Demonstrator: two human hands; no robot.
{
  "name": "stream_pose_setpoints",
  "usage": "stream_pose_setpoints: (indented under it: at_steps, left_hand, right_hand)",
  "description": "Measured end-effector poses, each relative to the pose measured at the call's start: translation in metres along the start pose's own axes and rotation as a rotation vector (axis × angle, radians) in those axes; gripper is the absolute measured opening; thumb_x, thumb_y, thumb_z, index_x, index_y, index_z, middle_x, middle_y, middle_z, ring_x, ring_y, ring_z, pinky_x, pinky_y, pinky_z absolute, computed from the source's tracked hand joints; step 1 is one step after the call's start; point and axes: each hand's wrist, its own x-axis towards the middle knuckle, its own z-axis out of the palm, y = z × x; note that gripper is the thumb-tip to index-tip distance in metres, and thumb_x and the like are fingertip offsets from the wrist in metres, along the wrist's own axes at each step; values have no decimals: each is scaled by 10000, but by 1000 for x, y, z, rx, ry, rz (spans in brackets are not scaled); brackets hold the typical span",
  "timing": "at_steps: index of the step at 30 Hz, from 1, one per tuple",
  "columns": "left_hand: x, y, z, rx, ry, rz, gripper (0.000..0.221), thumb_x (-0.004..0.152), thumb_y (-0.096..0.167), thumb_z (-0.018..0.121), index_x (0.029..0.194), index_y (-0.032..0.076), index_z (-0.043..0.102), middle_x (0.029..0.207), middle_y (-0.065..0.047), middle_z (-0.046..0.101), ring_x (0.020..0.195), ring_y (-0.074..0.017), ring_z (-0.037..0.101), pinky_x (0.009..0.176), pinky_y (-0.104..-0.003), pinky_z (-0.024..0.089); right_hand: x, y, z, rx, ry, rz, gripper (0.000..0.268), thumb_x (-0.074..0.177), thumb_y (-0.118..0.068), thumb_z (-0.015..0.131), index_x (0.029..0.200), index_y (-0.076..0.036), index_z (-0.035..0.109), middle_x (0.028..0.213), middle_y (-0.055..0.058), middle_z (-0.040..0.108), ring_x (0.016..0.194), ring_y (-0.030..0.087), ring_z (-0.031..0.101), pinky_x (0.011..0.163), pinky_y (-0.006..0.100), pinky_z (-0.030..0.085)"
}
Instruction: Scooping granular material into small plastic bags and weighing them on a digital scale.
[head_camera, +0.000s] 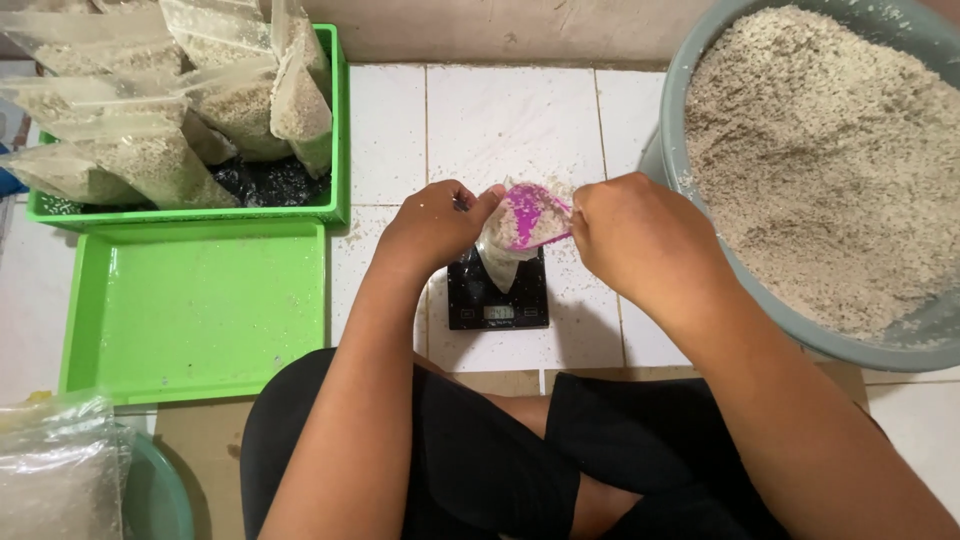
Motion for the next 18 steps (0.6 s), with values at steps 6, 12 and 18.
stream_pose_setpoints:
  at_steps: [6, 12, 18]
  left_hand:
    - [3, -4, 0, 10, 6, -15, 538, 914, 539, 502, 1076, 60, 688, 1002, -170, 715, 987, -342, 697, 787, -452, 549]
    - [-2, 9, -2, 54, 41, -109, 511, 899, 586, 519, 981, 111, 689, 885, -82, 727, 769, -190, 692, 731, -345, 548]
    - [1, 2, -2, -9, 112, -74, 505, 872, 579, 555, 923, 93, 685, 863, -56, 708, 725, -179, 652, 678, -311, 518]
  right_hand:
    - [-21, 11, 1, -18, 60, 68, 298, 912, -55, 509, 623, -4, 560, 510, 219, 528, 518, 386, 628, 504, 449, 522]
    - [-32, 33, 11, 126, 159, 118, 130, 913, -149, 664, 841, -68, 736, 609, 82, 679, 407, 209, 529, 431, 346, 412]
    - [-34, 45, 12, 167, 208, 118, 113, 918, -118, 672, 866, -46, 742, 628, 89, 692, 393, 197, 520, 403, 330, 387]
